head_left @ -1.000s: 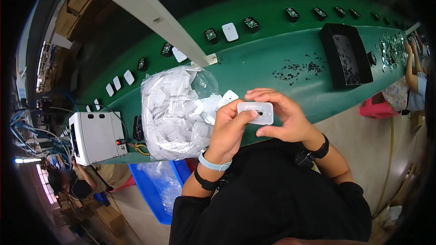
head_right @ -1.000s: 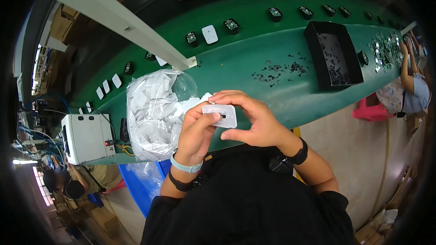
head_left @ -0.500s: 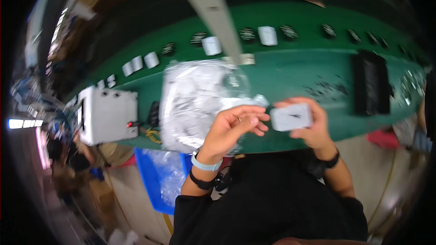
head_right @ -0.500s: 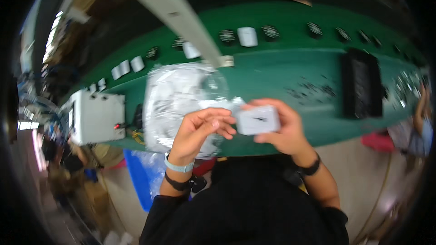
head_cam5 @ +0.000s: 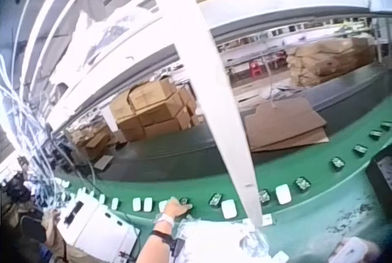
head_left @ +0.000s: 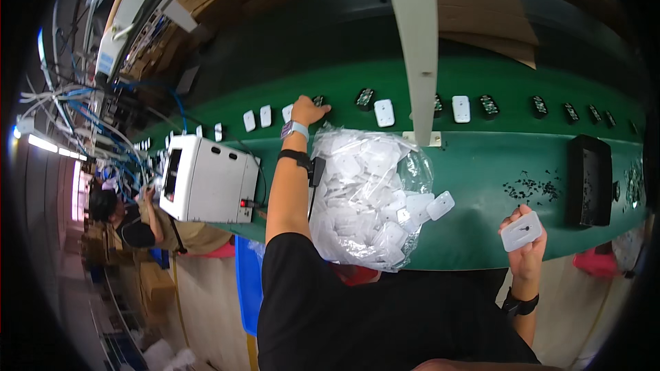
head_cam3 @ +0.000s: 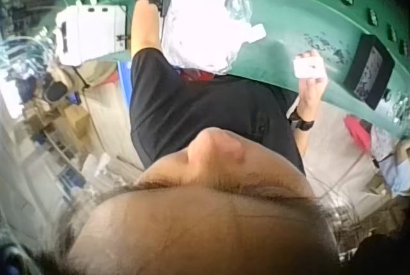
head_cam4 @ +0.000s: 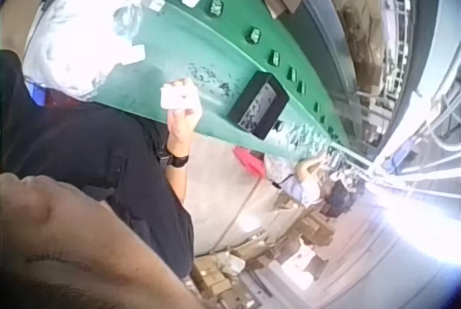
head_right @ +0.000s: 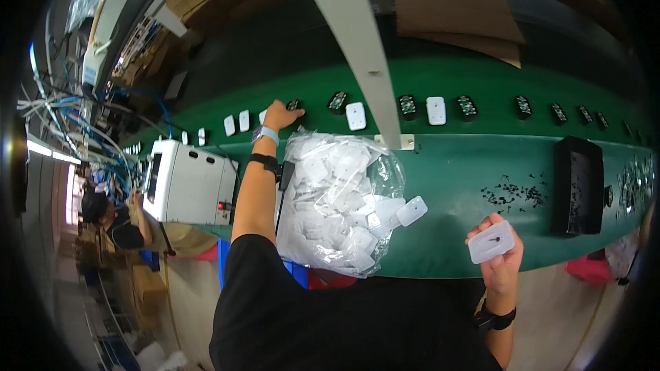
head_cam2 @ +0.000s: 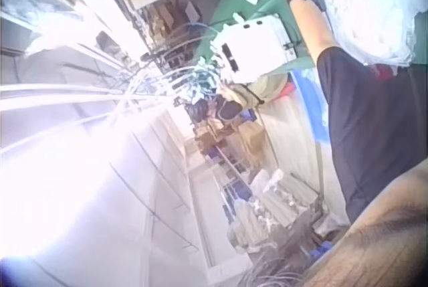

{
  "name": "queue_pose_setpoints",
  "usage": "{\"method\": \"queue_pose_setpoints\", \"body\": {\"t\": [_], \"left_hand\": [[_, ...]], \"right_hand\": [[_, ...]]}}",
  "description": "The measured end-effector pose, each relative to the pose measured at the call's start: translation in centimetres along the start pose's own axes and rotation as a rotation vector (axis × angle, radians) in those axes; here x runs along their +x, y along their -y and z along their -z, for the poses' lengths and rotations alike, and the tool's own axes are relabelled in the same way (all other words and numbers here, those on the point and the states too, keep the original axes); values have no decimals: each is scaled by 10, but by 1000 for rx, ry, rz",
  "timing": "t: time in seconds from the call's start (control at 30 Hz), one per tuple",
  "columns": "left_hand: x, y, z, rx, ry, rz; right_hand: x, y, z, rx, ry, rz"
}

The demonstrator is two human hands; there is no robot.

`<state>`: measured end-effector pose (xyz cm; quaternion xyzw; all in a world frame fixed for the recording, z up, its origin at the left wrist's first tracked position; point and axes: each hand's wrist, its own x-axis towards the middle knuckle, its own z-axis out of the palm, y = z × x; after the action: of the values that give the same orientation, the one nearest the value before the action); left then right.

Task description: The person repeatedly picks up small white plastic casings and green circuit boards from a green workbench. They insert the circuit boards into the casings, close the units, and place the assembled items on the table. The process is repeated continuously throughout the clip.

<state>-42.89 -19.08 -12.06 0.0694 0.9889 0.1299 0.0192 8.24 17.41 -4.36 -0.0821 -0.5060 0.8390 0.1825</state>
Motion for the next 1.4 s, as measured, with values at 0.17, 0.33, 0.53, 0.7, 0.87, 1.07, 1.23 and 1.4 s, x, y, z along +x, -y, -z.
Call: {"method": "queue_pose_setpoints", "body": {"t": [0.17, 0.33, 0.53, 0.7, 0.87, 1.07, 1.23, 1.4], "left_hand": [[-8, -6, 24, -94, -146, -127], [-141, -73, 101, -972, -239, -302], [-288, -161, 92, -1646, 233, -348], [-340, -239, 69, -1640, 550, -339], [-346, -301, 75, -1270, 666, -523], [-342, -342, 68, -1129, 750, -626], [-339, -354, 61, -1135, 746, -667], [-339, -346, 53, -1182, 741, -599]], "right_hand": [[-5, 2, -5, -7, -11, 27], [2, -2, -12, 46, 27, 32], [26, 11, -28, 106, 167, 22], [21, 20, -17, 165, 176, 25], [8, 31, 4, 82, 79, 79], [6, 42, 17, 36, 0, 139], [9, 41, 23, 2, -38, 162], [14, 42, 24, -58, -40, 155]]}}
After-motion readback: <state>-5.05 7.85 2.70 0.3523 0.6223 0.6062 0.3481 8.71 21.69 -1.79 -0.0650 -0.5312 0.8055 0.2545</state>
